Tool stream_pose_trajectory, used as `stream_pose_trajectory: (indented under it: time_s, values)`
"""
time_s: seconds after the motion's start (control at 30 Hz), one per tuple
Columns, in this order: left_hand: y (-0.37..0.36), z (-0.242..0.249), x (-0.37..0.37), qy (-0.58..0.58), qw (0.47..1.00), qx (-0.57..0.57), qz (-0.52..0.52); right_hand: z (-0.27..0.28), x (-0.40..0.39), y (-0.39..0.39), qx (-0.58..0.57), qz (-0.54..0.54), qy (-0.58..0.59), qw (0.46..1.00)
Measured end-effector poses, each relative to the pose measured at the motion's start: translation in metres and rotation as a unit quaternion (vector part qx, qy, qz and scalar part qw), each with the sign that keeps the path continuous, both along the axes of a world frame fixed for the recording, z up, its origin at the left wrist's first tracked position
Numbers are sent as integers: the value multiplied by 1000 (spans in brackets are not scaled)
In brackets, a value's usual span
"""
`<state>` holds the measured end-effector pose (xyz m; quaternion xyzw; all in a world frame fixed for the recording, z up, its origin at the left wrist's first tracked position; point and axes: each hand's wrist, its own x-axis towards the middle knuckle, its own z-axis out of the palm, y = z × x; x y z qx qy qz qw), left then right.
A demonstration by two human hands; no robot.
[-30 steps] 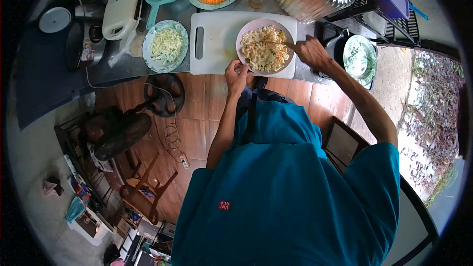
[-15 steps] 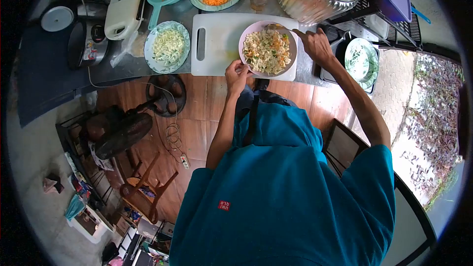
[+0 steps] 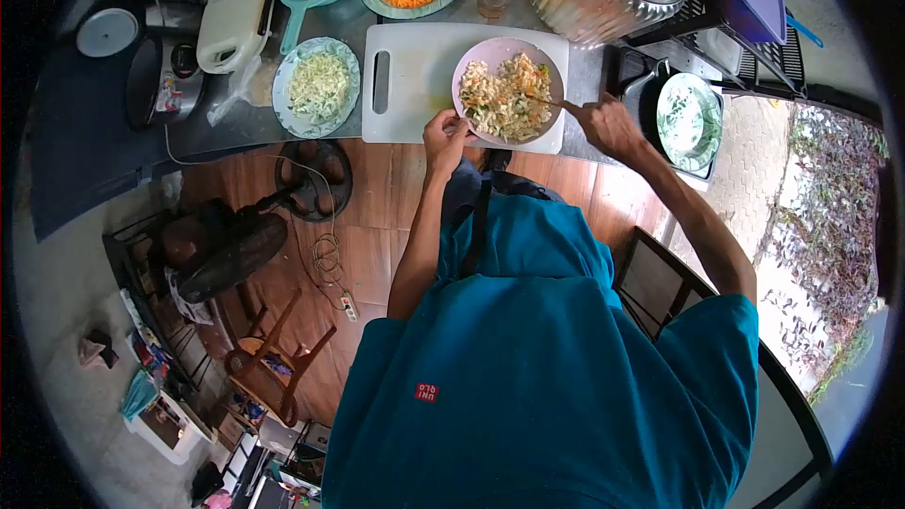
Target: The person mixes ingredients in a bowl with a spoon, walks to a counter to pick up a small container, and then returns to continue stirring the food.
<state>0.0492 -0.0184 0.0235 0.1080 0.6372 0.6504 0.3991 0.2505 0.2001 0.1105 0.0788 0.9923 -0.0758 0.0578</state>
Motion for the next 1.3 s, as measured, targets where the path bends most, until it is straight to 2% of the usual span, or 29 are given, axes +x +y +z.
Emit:
stream_pose_trajectory:
  time_s: [0.07,0.23,0.3,0.43,0.6,0.7,0.87,0.97,1.07,1.17,1.3]
  values:
    - [-1,-1,-1,8,1000,-13,-13,-6,-3,-9,1,-30,-43,999]
    - [0,-4,-4,27,998,-37,-33,-12,-24,-10,-5,-97,7,995]
    - [0,-6,-3,11,1000,-12,-5,-5,-24,-10,-4,-94,2,996]
    - [-1,-6,-4,13,999,-26,-22,21,-16,-16,-28,-99,24,994]
    - [0,-1,-3,29,999,-21,-27,13,-5,-35,6,-76,-31,997]
    - [-1,0,-3,19,1000,-18,-16,0,-18,-26,-20,-122,-13,992]
    - [0,-4,-5,6,1000,-14,-10,28,-20,-15,-28,-127,-5,992]
    - [-2,-2,-3,12,1000,-20,-17,38,-30,0,-15,-189,25,982]
    - [-1,-3,-3,15,1000,-13,-18,11,-39,11,-7,-208,-2,978]
    - [0,-2,-2,1,1000,-4,-12,-24,-34,5,-26,-172,41,984]
    - [1,-2,-6,-4,1000,-7,-12,11,-31,-22,-72,-162,44,983]
